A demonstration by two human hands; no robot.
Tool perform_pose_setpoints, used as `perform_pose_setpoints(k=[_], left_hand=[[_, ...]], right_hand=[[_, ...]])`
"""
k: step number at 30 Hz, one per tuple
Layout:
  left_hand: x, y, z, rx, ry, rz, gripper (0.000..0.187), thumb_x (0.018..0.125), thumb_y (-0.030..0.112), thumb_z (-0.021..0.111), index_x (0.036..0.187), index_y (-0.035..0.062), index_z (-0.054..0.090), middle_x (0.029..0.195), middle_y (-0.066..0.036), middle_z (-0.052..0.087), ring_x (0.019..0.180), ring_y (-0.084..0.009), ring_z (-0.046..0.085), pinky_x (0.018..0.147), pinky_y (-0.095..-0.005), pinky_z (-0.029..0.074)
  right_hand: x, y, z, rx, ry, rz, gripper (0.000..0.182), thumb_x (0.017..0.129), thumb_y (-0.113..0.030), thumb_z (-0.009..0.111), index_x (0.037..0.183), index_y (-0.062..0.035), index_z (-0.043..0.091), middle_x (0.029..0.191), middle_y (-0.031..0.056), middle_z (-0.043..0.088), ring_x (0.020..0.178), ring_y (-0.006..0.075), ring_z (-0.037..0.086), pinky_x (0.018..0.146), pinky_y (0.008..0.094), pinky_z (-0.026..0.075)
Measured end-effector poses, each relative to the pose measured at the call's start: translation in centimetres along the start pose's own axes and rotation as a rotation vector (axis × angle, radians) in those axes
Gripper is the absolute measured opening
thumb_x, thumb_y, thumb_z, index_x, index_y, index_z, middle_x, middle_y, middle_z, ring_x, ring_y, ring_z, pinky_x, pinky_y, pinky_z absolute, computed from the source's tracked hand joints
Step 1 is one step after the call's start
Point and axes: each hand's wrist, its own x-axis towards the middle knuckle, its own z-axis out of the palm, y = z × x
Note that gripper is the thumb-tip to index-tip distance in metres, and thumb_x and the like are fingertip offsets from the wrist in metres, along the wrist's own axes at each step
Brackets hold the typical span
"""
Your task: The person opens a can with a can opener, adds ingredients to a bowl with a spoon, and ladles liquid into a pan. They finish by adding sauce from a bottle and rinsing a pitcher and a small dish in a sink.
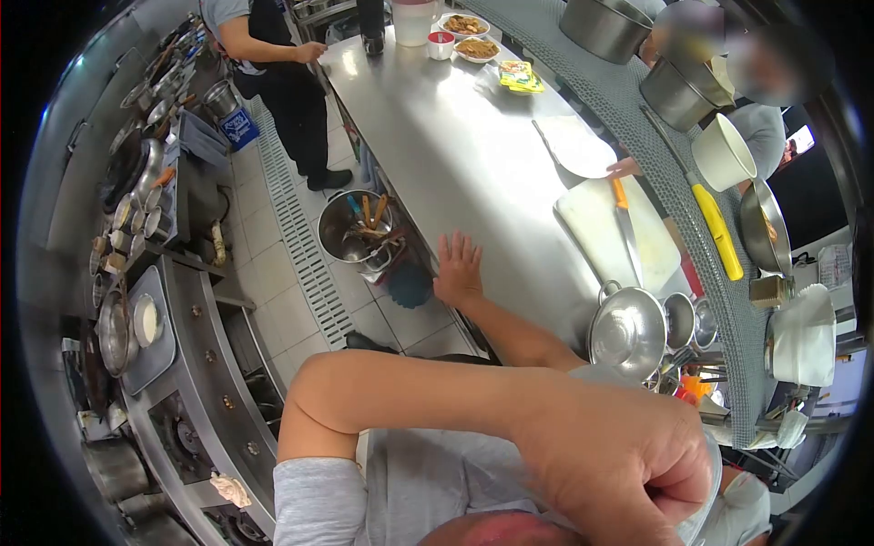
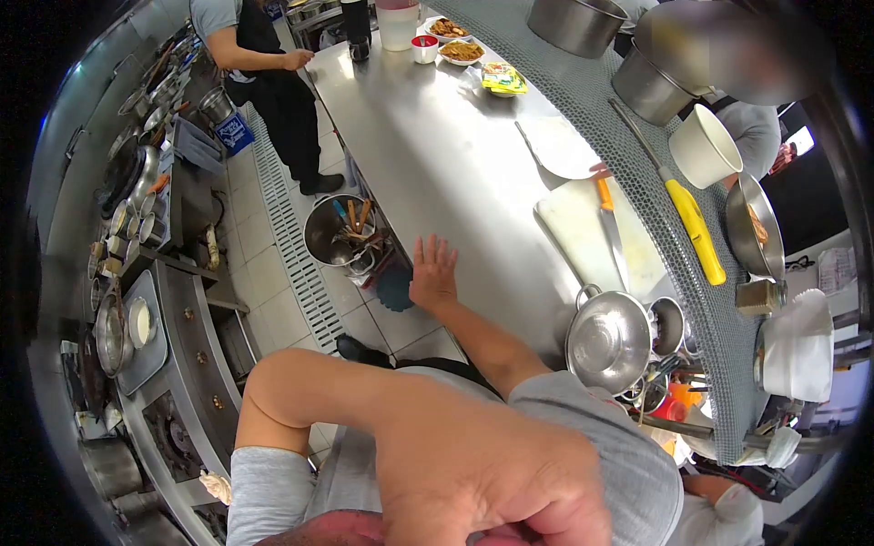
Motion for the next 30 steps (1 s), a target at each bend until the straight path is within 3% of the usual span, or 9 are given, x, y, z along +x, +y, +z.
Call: perform_pose_setpoints(k=[3, 8, 13, 17, 20, 23, 26, 29, 30], left_hand=[[0.1, -0.3, -0.6, 0.063, 0.031, 0.099, 0.053, 0.077, 0.027, 0.086, 0.052, 0.0141, 0.041, 0.051, 0.007, 0.041, 0.048, -0.0060, 0.037, 0.043, -0.0257, 0.025], [0.0, 0.5, -1.5, 0.049, 0.064, 0.062, 0.054, 0.077, 0.030, 0.086, 0.052, 0.0136, 0.041, 0.052, 0.007, 0.042, 0.047, -0.0056, 0.037, 0.043, -0.0255, 0.024], [-0.3, 0.5, -2.0, 0.131, 0.034, -0.049, 0.056, 0.079, 0.034, 0.085, 0.052, 0.0132, 0.040, 0.052, 0.006, 0.042, 0.048, -0.0060, 0.037, 0.043, -0.0259, 0.024], [1.4, -3.6, -3.6, 0.314, 0.047, 0.177, 0.056, 0.077, 0.046, 0.080, 0.060, 0.0018, 0.049, 0.055, -0.005, 0.047, 0.052, -0.0157, 0.045, 0.050, -0.0351, 0.035], [1.7, -4.0, -3.3, 0.400, 0.118, 0.220, 0.056, 0.071, 0.045, 0.082, 0.059, 0.0028, 0.048, 0.055, -0.006, 0.047, 0.052, -0.0163, 0.046, 0.050, -0.0354, 0.035], [0.9, -4.2, -3.7, 0.588, 0.213, 0.238, 0.054, 0.072, 0.043, 0.083, 0.059, 0.0054, 0.046, 0.056, -0.004, 0.048, 0.053, -0.0156, 0.046, 0.049, -0.0345, 0.034], [-0.2, -6.5, -4.2, 0.531, 0.287, 0.141, 0.053, 0.075, 0.041, 0.084, 0.061, 0.0070, 0.045, 0.056, -0.001, 0.047, 0.052, -0.0130, 0.044, 0.048, -0.0329, 0.032], [-1.7, -8.8, -4.3, 0.527, 0.398, 0.064, 0.048, 0.076, 0.030, 0.084, 0.065, 0.0082, 0.042, 0.060, 0.002, 0.040, 0.051, -0.0112, 0.036, 0.049, -0.0293, 0.027], [-2.2, -9.4, -4.2, 0.543, 0.442, 0.043, 0.047, 0.076, 0.030, 0.084, 0.065, 0.0082, 0.043, 0.061, 0.002, 0.041, 0.052, -0.0112, 0.037, 0.049, -0.0292, 0.028]], right_hand=[[-0.1, -0.1, 0.0, 0.034, 0.004, -0.012, 0.093, 0.082, -0.030, 0.071, 0.156, -0.0005, 0.022, 0.159, 0.0287, 0.020, 0.146, 0.0486, 0.022, 0.116, 0.0654, 0.018], [-0.1, 0.1, 0.0, 0.039, 0.046, -0.027, 0.098, 0.078, -0.032, 0.076, 0.154, 0.0002, 0.023, 0.157, 0.0310, 0.022, 0.145, 0.0498, 0.022, 0.116, 0.0659, 0.018], [0.0, 0.0, -0.2, 0.028, 0.057, -0.027, 0.086, 0.083, -0.025, 0.068, 0.154, 0.0012, 0.027, 0.157, 0.0291, 0.024, 0.145, 0.0489, 0.024, 0.115, 0.0657, 0.019], [-0.2, 0.2, 0.3, 0.048, 0.089, -0.040, 0.084, 0.082, -0.023, 0.066, 0.153, 0.0015, 0.029, 0.156, 0.0292, 0.026, 0.144, 0.0490, 0.025, 0.115, 0.0655, 0.020], [-0.3, 0.1, 0.3, 0.058, 0.113, -0.039, 0.090, 0.079, -0.026, 0.074, 0.152, 0.0014, 0.029, 0.155, 0.0311, 0.024, 0.144, 0.0503, 0.024, 0.115, 0.0652, 0.019], [-0.2, 0.4, 0.7, 0.053, 0.136, -0.041, 0.079, 0.083, -0.019, 0.061, 0.153, 0.0021, 0.029, 0.155, 0.0296, 0.027, 0.143, 0.0486, 0.027, 0.114, 0.0657, 0.019], [-0.2, 0.4, 0.8, 0.025, 0.147, -0.032, 0.079, 0.082, -0.019, 0.060, 0.152, 0.0021, 0.031, 0.155, 0.0298, 0.028, 0.142, 0.0484, 0.029, 0.114, 0.0660, 0.019], [-0.2, 0.6, 1.3, 0.033, 0.195, -0.052, 0.080, 0.081, -0.020, 0.060, 0.152, 0.0013, 0.031, 0.154, 0.0291, 0.029, 0.141, 0.0483, 0.029, 0.112, 0.0680, 0.018], [-0.1, 0.6, 1.0, -0.005, 0.188, -0.060, 0.076, 0.081, -0.022, 0.061, 0.148, 0.0024, 0.037, 0.152, 0.0290, 0.034, 0.138, 0.0478, 0.034, 0.111, 0.0662, 0.023]])
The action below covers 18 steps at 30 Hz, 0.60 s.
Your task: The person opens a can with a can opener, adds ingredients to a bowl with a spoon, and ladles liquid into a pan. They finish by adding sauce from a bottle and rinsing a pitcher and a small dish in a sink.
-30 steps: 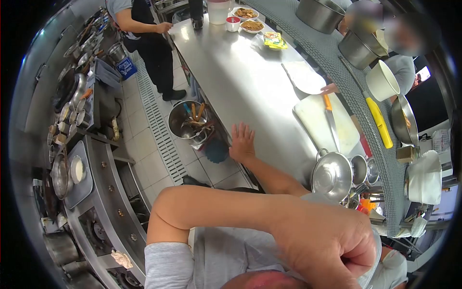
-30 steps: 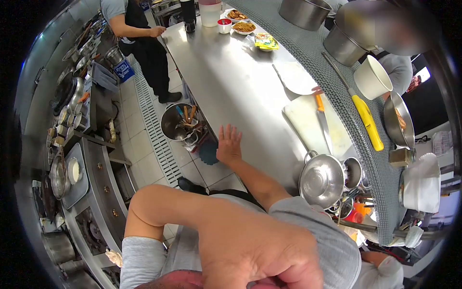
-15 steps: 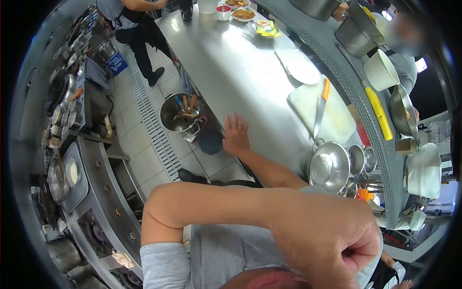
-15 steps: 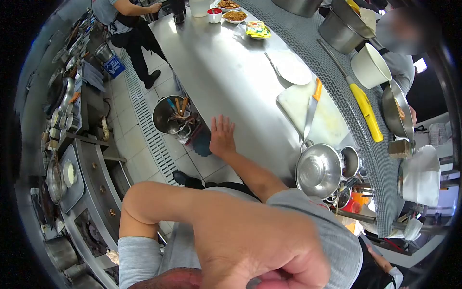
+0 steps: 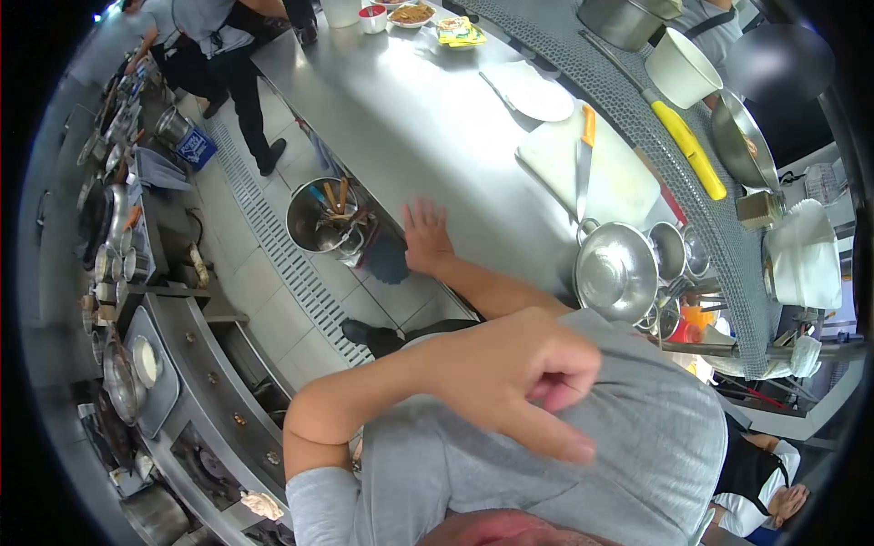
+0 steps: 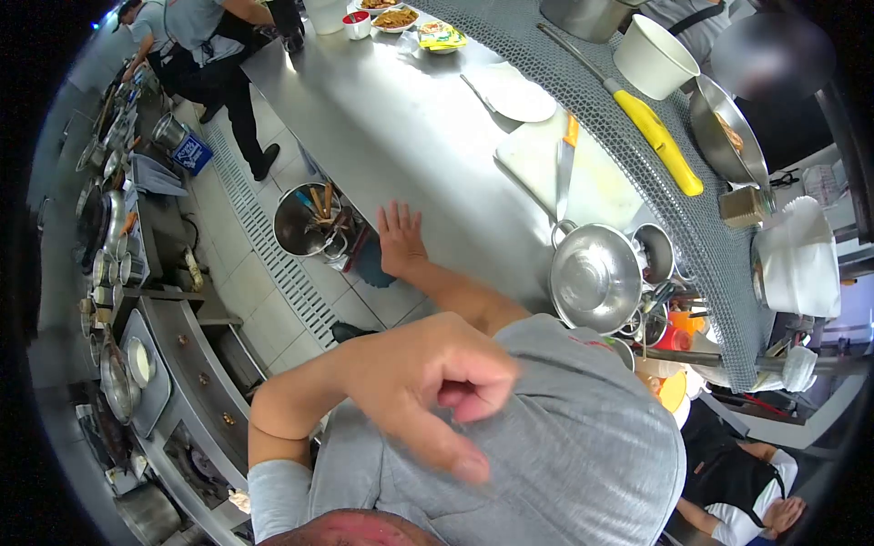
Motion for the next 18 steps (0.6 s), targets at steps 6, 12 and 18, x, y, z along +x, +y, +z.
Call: perform_pose_setpoints(k=[6, 12, 18], left_hand=[[-5.4, -2.9, 0.8, 0.193, 0.269, -0.163, 0.041, 0.077, 0.030, 0.081, 0.068, 0.0079, 0.048, 0.064, 0.002, 0.043, 0.056, -0.0118, 0.039, 0.052, -0.0291, 0.031], [-13.1, -8.3, 2.7, 0.008, 0.648, -0.166, 0.033, 0.082, 0.027, 0.077, 0.073, 0.0072, 0.052, 0.070, 0.003, 0.047, 0.063, -0.0091, 0.044, 0.058, -0.0258, 0.035], [-17.6, -13.7, 5.0, -0.219, 0.933, -0.083, 0.027, 0.087, 0.024, 0.073, 0.080, 0.0054, 0.055, 0.078, 0.002, 0.049, 0.067, -0.0065, 0.045, 0.059, -0.0227, 0.036]], right_hand=[[7.9, 4.9, -5.3, 0.189, -0.699, -0.072, 0.063, 0.075, -0.043, 0.074, 0.121, 0.0001, 0.063, 0.136, 0.0265, 0.053, 0.122, 0.0424, 0.054, 0.097, 0.0565, 0.046], [9.8, 26.1, -10.4, 0.031, -0.325, 0.507, 0.046, 0.081, -0.039, 0.069, 0.102, 0.0021, 0.071, 0.115, 0.0233, 0.068, 0.107, 0.0365, 0.067, 0.089, 0.0468, 0.054], [3.0, 37.6, -15.2, -0.082, -0.240, 0.906, 0.033, 0.080, -0.023, 0.065, 0.105, -0.0035, 0.073, 0.111, 0.0153, 0.073, 0.106, 0.0286, 0.070, 0.088, 0.0407, 0.055]])
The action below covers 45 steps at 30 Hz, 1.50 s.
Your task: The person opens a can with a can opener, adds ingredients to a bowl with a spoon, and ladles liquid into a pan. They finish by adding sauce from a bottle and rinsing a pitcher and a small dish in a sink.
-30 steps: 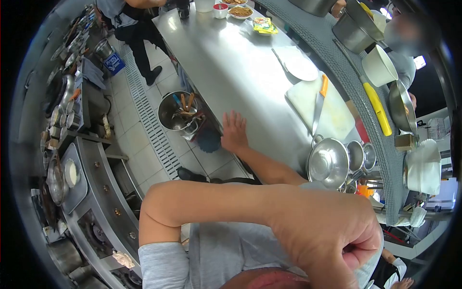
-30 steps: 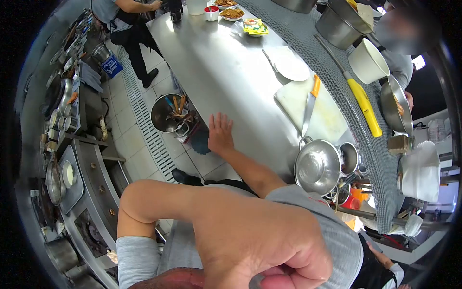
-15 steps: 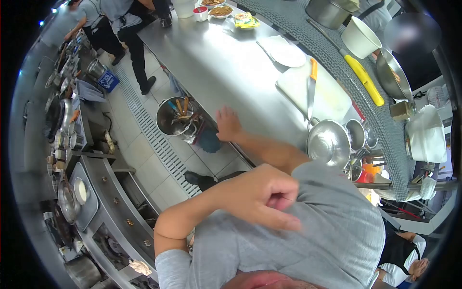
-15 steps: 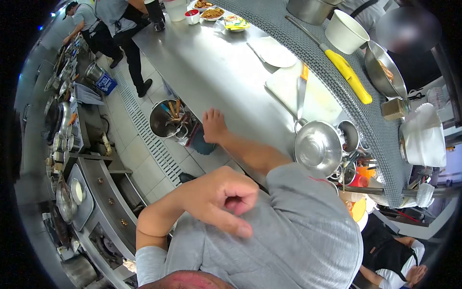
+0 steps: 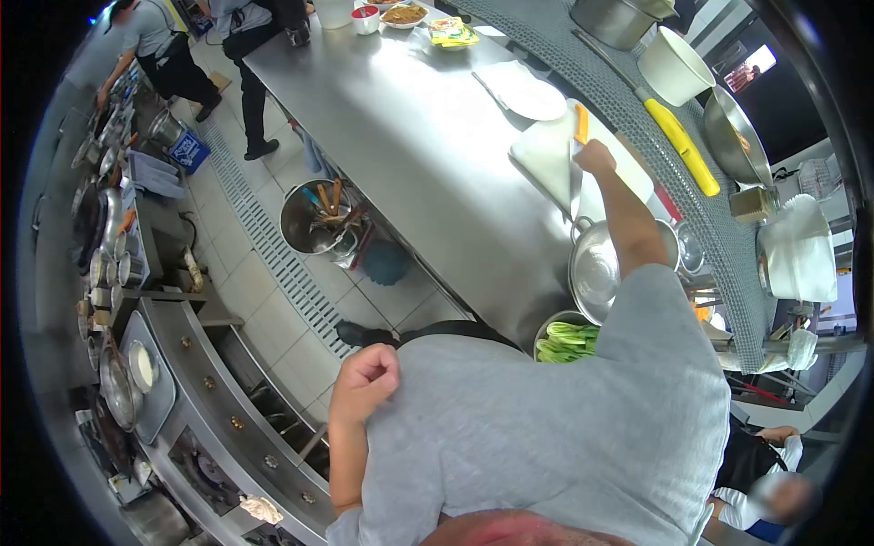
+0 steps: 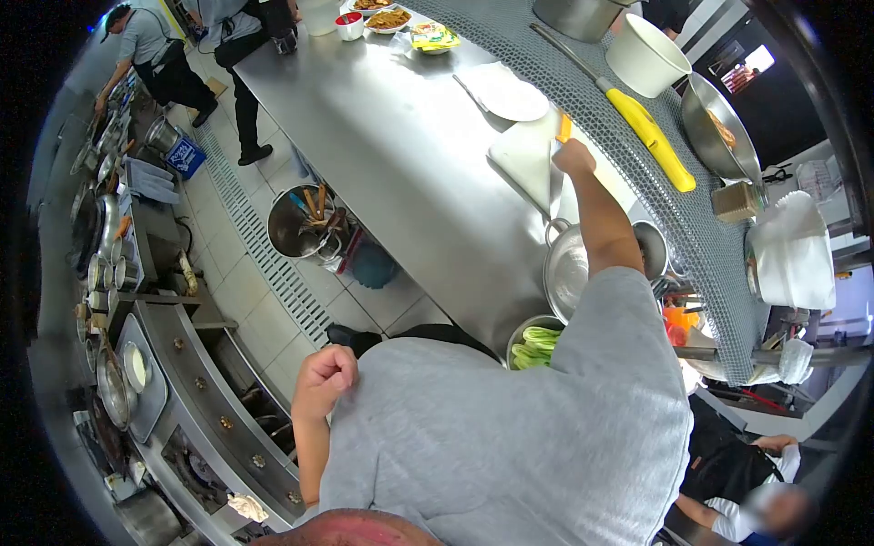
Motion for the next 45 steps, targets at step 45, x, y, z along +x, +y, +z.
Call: perform_pose_setpoints(k=[45], left_hand=[[-4.9, -2.8, -0.5, 0.038, 0.263, 0.052, 0.026, 0.092, 0.025, 0.071, 0.085, 0.0055, 0.056, 0.080, 0.003, 0.050, 0.068, -0.0049, 0.044, 0.060, -0.0217, 0.035]], right_hand=[[-10.1, -5.9, 4.4, -0.551, -0.467, -0.780, 0.027, 0.072, -0.003, 0.075, 0.099, 0.0009, 0.072, 0.091, 0.0177, 0.072, 0.082, 0.0325, 0.073, 0.074, 0.0423, 0.059]])
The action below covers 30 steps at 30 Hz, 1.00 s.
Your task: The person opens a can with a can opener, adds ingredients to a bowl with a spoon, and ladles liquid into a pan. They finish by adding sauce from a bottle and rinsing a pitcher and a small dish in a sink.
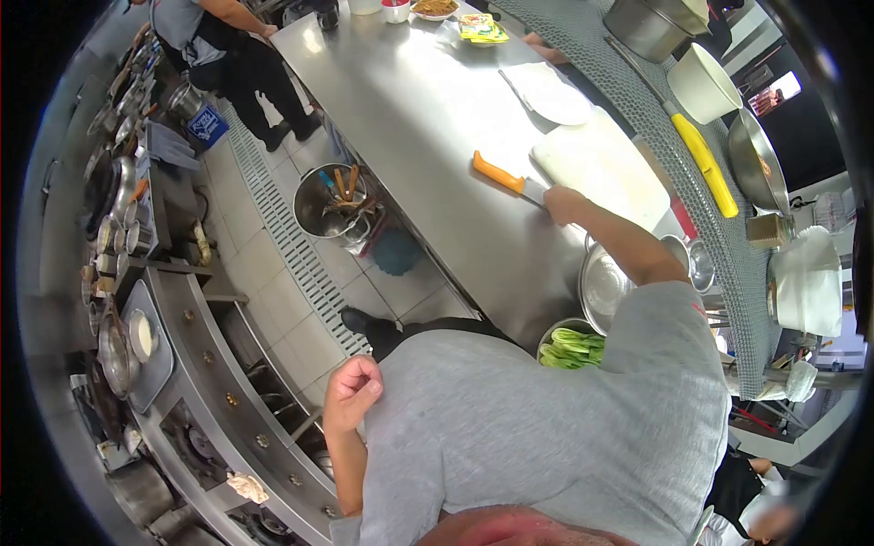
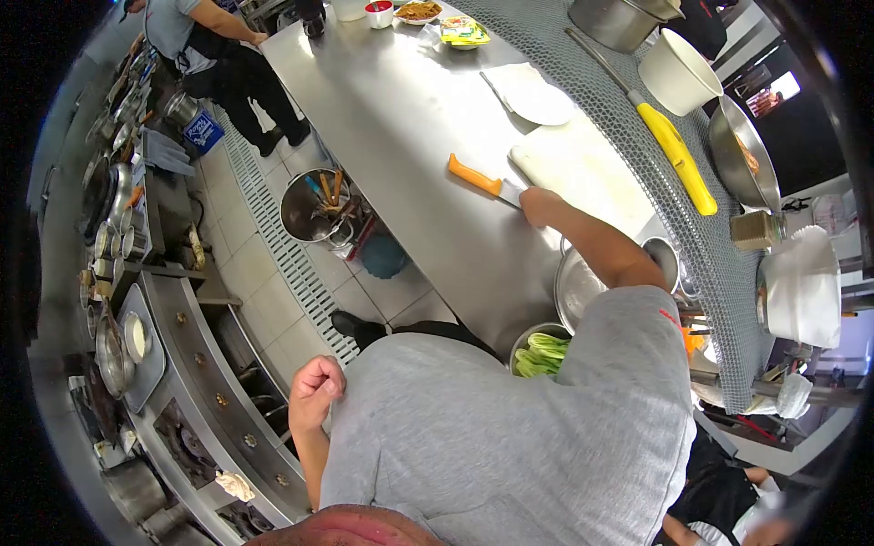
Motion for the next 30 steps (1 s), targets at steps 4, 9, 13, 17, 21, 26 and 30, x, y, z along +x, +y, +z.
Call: perform_pose_setpoints(k=[4, 9, 13, 17, 21, 26, 30], left_hand=[[-0.6, 0.0, -0.2, 0.002, 0.023, 0.024, 0.028, 0.092, 0.027, 0.072, 0.085, 0.0053, 0.056, 0.080, 0.003, 0.050, 0.069, -0.0055, 0.044, 0.061, -0.0222, 0.035], [-1.3, -0.3, -0.7, -0.017, 0.054, 0.042, 0.027, 0.092, 0.027, 0.072, 0.086, 0.0055, 0.056, 0.081, 0.002, 0.051, 0.069, -0.0059, 0.045, 0.061, -0.0223, 0.036], [-1.7, -0.2, -0.8, 0.022, 0.046, 0.033, 0.022, 0.092, 0.023, 0.071, 0.087, 0.0066, 0.056, 0.080, 0.003, 0.051, 0.069, -0.0047, 0.044, 0.060, -0.0215, 0.036], [-3.1, -0.1, -0.9, 0.235, 0.159, 0.090, 0.016, 0.094, 0.020, 0.068, 0.090, 0.0060, 0.060, 0.079, 0.004, 0.055, 0.071, -0.0054, 0.050, 0.062, -0.0247, 0.043], [-4.8, 0.0, -0.2, 0.385, 0.350, 0.193, 0.025, 0.098, 0.028, 0.064, 0.091, 0.0042, 0.060, 0.072, -0.002, 0.058, 0.066, -0.0111, 0.052, 0.059, -0.0322, 0.044], [-11.0, -1.1, -1.0, 0.296, 0.755, 0.231, 0.024, 0.095, 0.029, 0.066, 0.095, 0.0048, 0.062, 0.079, -0.003, 0.064, 0.074, -0.0127, 0.060, 0.067, -0.0318, 0.049], [-24.8, -7.0, -2.7, 0.152, 1.289, 0.146, 0.023, 0.094, 0.028, 0.068, 0.102, 0.0066, 0.065, 0.087, -0.003, 0.069, 0.081, -0.0122, 0.065, 0.073, -0.0302, 0.052]], right_hand=[[-0.8, 0.2, -2.6, 0.226, -0.099, 0.126, 0.027, 0.067, -0.003, 0.077, 0.092, 0.0056, 0.072, 0.080, 0.0199, 0.071, 0.070, 0.0327, 0.072, 0.066, 0.0407, 0.059], [7.4, 7.5, -4.4, 0.925, 0.341, 0.330, 0.042, 0.082, -0.012, 0.067, 0.117, 0.0014, 0.047, 0.071, 0.0139, 0.068, 0.059, 0.0261, 0.067, 0.051, 0.0459, 0.057], [12.8, 9.4, -2.7, 0.600, 0.468, 0.334, 0.021, 0.090, -0.024, 0.062, 0.085, -0.0029, 0.063, 0.071, 0.0142, 0.066, 0.061, 0.0283, 0.064, 0.055, 0.0484, 0.054], [20.8, 6.0, 2.5, -0.248, 0.665, -0.595, 0.030, 0.092, -0.024, 0.056, 0.073, -0.0054, 0.069, 0.077, 0.0179, 0.065, 0.068, 0.0310, 0.064, 0.065, 0.0457, 0.053], [5.5, -19.0, -1.2, 0.021, 0.265, -0.949, 0.024, 0.080, -0.025, 0.076, 0.084, -0.0038, 0.065, 0.070, 0.0144, 0.064, 0.067, 0.0365, 0.062, 0.065, 0.0456, 0.051], [-1.2, -34.1, 2.9, 0.175, -0.151, -1.116, 0.033, 0.079, -0.017, 0.077, 0.107, -0.0016, 0.067, 0.092, 0.0187, 0.072, 0.086, 0.0338, 0.071, 0.077, 0.0421, 0.055], [-3.5, -43.1, 4.2, 0.066, -0.274, -1.186, 0.038, 0.080, -0.017, 0.077, 0.112, -0.0007, 0.065, 0.098, 0.0203, 0.072, 0.092, 0.0338, 0.071, 0.081, 0.0408, 0.056]])
